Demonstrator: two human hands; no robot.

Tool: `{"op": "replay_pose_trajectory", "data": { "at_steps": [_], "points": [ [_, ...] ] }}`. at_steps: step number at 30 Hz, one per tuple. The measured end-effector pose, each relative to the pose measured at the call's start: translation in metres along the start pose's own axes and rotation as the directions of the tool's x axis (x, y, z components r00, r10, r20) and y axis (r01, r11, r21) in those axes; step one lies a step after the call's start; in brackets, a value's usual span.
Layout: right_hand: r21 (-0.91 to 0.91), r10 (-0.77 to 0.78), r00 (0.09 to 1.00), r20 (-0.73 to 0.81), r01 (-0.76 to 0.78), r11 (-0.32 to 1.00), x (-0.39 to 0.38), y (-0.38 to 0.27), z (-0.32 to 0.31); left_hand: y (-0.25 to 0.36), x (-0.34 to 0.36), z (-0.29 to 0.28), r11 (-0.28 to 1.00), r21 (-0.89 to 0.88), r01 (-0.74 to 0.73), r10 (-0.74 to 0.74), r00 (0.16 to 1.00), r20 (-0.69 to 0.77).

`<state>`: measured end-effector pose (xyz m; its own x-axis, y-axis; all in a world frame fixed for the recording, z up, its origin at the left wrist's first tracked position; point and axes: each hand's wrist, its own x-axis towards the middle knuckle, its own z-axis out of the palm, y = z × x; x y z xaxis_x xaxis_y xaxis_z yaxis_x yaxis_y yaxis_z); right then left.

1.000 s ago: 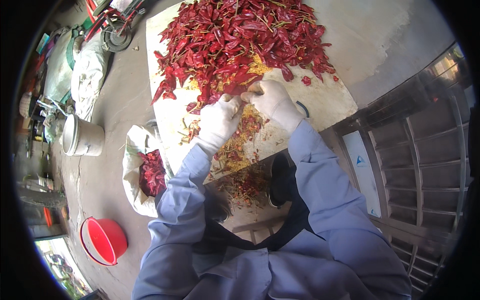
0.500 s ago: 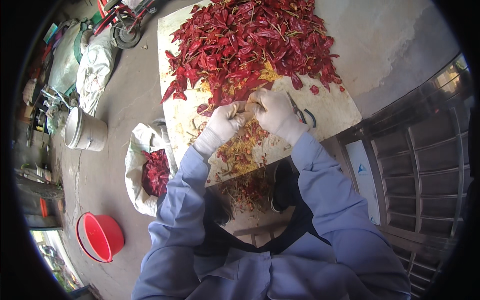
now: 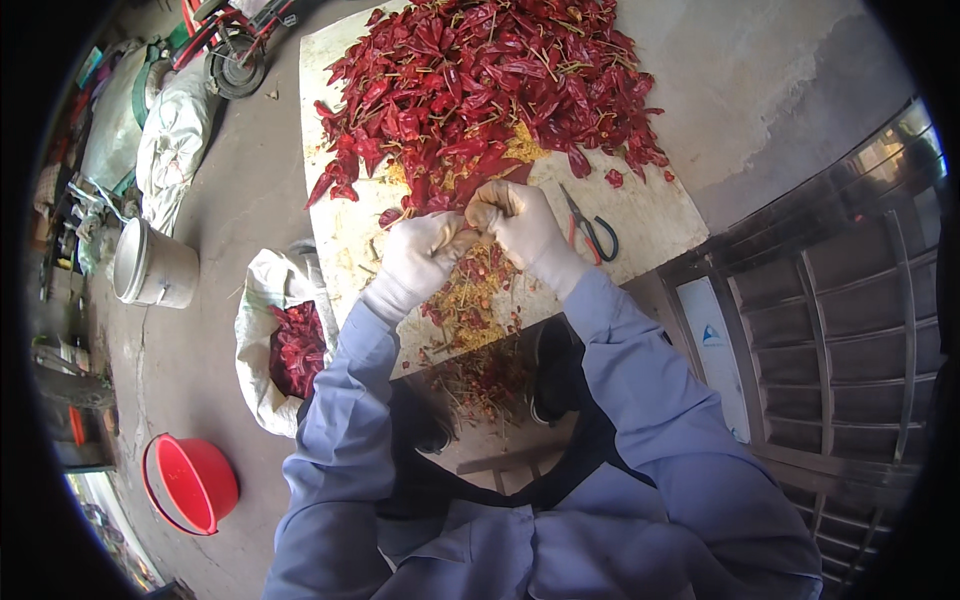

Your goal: The person sits at a table and repeatedly picks up dried red chilies, removes the stems by hand, and places the de-stemmed chilies into a sack. The stems are discarded onto the table surface.

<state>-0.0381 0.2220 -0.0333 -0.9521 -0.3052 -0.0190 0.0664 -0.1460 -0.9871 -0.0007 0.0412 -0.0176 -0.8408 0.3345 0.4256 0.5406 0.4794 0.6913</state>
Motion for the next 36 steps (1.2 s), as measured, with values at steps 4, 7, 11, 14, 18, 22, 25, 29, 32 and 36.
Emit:
{"op": "replay_pose_trajectory", "data": {
  "at_steps": [4, 7, 11, 14, 18, 22, 25, 29, 32, 36],
  "points": [
    [0.251, 0.072, 0.997, 0.025, -0.076, 0.965, -0.001, 0.008, -0.001, -0.006, 0.0, -0.01, 0.938, 0.323, -0.126, 0.102, 0.991, 0.09],
    [0.418, 0.094, 0.988, 0.118, -0.136, 0.898, -0.004, 0.012, -0.003, -0.002, -0.005, -0.016, 0.871, 0.437, -0.223, 0.152, 0.969, 0.193],
    [0.631, -0.005, 0.959, 0.284, -0.183, 0.754, -0.002, 0.01, -0.011, 0.006, -0.011, -0.022, 0.94, 0.326, -0.101, 0.087, 0.995, 0.057],
    [0.446, 0.211, 0.974, 0.083, -0.226, 0.866, 0.007, 0.0, -0.023, 0.004, -0.013, -0.038, 0.914, -0.279, 0.295, -0.307, 0.952, 0.003],
    [-0.521, 0.197, 0.97, -0.144, -0.243, 0.818, 0.026, -0.003, -0.033, -0.014, -0.005, -0.054, 0.789, -0.508, 0.347, -0.429, 0.902, -0.05],
    [-0.924, 0.015, 1.0, -0.006, -0.012, 0.383, 0.037, 0.024, -0.028, -0.025, -0.003, -0.061, 0.77, -0.501, 0.396, -0.482, 0.875, -0.047],
    [-0.905, -0.101, 0.971, 0.216, 0.238, 0.353, 0.047, 0.052, -0.015, -0.023, -0.004, -0.061, 0.776, -0.456, 0.436, -0.501, 0.865, -0.026],
    [-0.948, -0.024, 0.962, 0.273, 0.273, 0.162, 0.06, 0.081, 0.005, -0.021, -0.006, -0.062, 0.791, -0.357, 0.496, -0.544, 0.838, -0.039],
    [-0.95, 0.029, 0.96, 0.28, 0.272, 0.152, 0.063, 0.09, 0.007, -0.031, -0.011, -0.064, 0.817, -0.282, 0.503, -0.537, 0.841, -0.056],
    [-0.93, -0.027, 0.983, 0.18, 0.179, 0.322, 0.06, 0.085, 0.008, -0.054, -0.018, -0.064, 0.858, -0.181, 0.48, -0.501, 0.86, -0.098]
  ]
}}
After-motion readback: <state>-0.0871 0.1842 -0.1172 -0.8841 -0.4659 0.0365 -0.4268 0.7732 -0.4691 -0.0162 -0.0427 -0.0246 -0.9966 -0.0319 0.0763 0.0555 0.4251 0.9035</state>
